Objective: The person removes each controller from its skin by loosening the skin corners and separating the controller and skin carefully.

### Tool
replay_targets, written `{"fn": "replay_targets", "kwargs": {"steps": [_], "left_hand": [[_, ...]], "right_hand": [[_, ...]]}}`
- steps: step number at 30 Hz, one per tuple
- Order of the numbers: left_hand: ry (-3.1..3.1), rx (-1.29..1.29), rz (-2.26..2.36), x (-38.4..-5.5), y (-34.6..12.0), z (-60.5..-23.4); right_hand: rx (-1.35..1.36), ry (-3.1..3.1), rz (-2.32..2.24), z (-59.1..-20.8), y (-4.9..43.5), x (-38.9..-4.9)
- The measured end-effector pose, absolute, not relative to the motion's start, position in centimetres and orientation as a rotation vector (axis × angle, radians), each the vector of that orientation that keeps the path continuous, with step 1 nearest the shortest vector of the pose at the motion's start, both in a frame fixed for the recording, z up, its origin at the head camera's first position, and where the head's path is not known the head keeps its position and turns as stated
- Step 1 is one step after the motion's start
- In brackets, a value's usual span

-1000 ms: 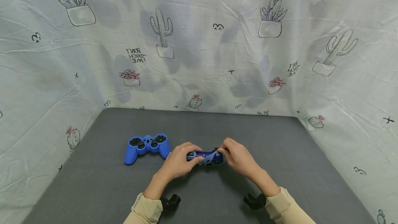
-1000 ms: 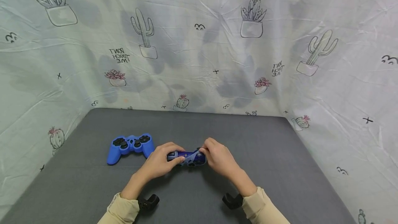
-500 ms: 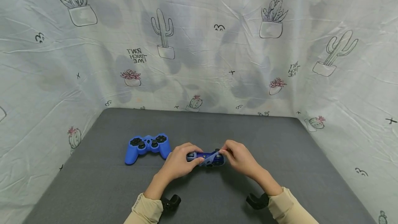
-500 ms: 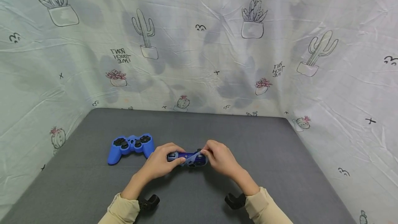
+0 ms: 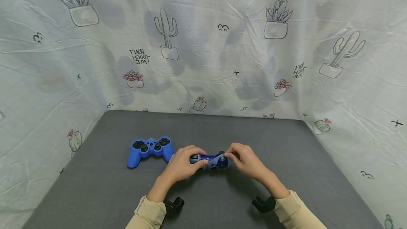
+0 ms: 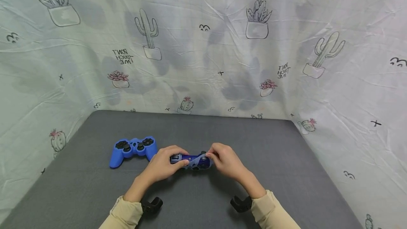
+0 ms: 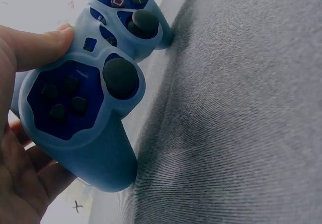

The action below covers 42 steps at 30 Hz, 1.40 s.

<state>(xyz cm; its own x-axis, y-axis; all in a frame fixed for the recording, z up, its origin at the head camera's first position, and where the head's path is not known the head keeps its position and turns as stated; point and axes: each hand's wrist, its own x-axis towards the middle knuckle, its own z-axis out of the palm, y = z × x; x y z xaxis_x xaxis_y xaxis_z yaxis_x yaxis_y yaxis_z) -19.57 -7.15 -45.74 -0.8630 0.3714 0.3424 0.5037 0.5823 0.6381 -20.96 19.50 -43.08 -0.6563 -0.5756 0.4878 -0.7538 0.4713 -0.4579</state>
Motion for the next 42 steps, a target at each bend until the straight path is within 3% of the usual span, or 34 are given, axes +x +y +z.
{"fn": "replay_targets", "kwargs": {"steps": [22, 42], "left_hand": [[-2.602, -0.708, -1.106, -19.7, -7.5, -46.2], [-2.553, -0.691, -1.085, -20.2, -6.7, -46.4]], "right_hand": [[1.233, -2.334, 0.938, -44.3, 21.4, -20.6], [1.150, -2.359, 0.910, -43.6, 20.7, -20.7]]}}
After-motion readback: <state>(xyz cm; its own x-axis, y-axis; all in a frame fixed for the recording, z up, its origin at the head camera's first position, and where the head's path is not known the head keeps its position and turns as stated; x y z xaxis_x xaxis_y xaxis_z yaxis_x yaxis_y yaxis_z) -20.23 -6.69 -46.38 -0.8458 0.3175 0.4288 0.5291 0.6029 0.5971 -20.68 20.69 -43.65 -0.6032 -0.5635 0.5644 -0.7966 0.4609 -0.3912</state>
